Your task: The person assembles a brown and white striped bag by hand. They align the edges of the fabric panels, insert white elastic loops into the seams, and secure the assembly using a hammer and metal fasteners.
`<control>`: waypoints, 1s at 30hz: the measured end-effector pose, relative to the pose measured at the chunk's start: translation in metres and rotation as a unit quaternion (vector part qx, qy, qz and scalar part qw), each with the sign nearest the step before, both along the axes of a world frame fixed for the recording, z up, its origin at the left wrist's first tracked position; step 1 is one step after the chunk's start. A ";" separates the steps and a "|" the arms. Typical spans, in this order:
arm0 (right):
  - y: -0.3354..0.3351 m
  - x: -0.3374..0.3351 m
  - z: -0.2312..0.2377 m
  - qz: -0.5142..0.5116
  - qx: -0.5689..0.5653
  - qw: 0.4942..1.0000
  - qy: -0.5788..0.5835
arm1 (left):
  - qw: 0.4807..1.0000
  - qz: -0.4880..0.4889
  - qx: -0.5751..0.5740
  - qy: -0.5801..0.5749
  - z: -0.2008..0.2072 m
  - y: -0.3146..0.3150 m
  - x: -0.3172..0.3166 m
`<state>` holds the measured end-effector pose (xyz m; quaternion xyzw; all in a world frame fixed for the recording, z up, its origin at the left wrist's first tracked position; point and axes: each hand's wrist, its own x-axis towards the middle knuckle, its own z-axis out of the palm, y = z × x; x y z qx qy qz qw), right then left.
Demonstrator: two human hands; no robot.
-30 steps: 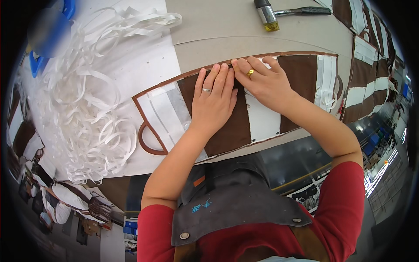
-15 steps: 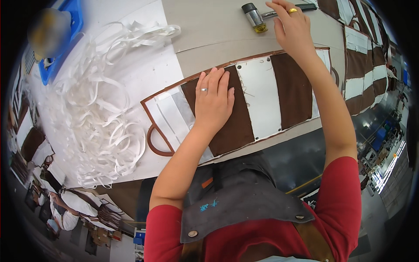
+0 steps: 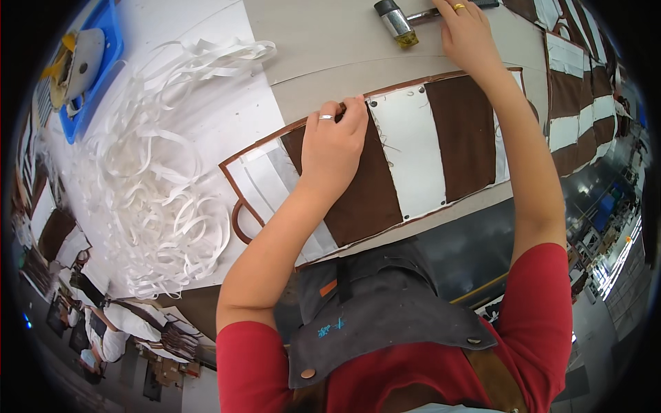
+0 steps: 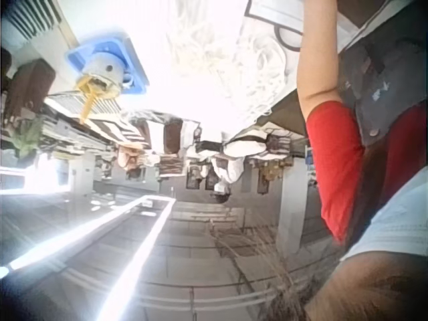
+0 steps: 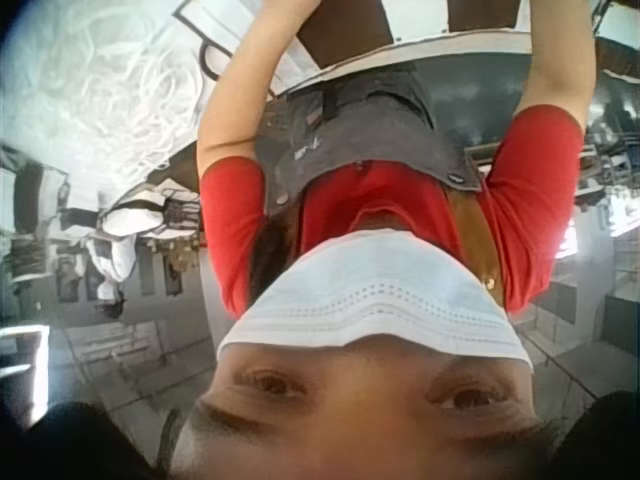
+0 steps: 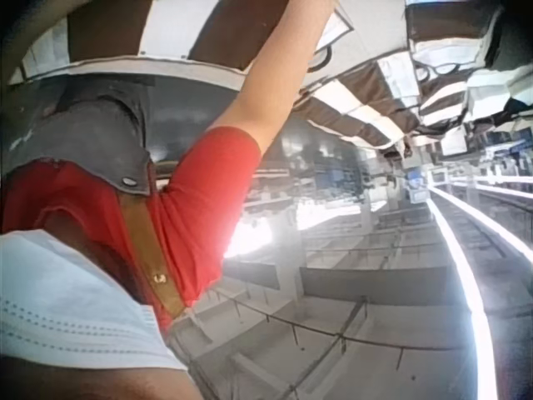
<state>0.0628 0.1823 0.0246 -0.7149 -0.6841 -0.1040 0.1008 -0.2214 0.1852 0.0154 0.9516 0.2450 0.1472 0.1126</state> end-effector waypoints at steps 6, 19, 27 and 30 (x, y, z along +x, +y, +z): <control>0.016 0.028 0.011 0.021 -0.188 0.976 -0.108 | 0.986 -0.030 0.152 0.056 -0.002 -0.005 0.004; -0.103 -0.112 0.074 -0.123 -0.255 0.905 0.319 | 1.000 0.002 0.007 -0.027 -0.006 -0.004 -0.006; -0.120 -0.117 0.070 -0.099 -0.279 0.935 0.194 | 0.999 0.005 0.010 -0.039 -0.009 -0.003 -0.009; -0.108 -0.117 0.079 -0.078 -0.159 0.957 0.231 | 0.999 0.009 0.014 -0.038 -0.010 -0.004 -0.009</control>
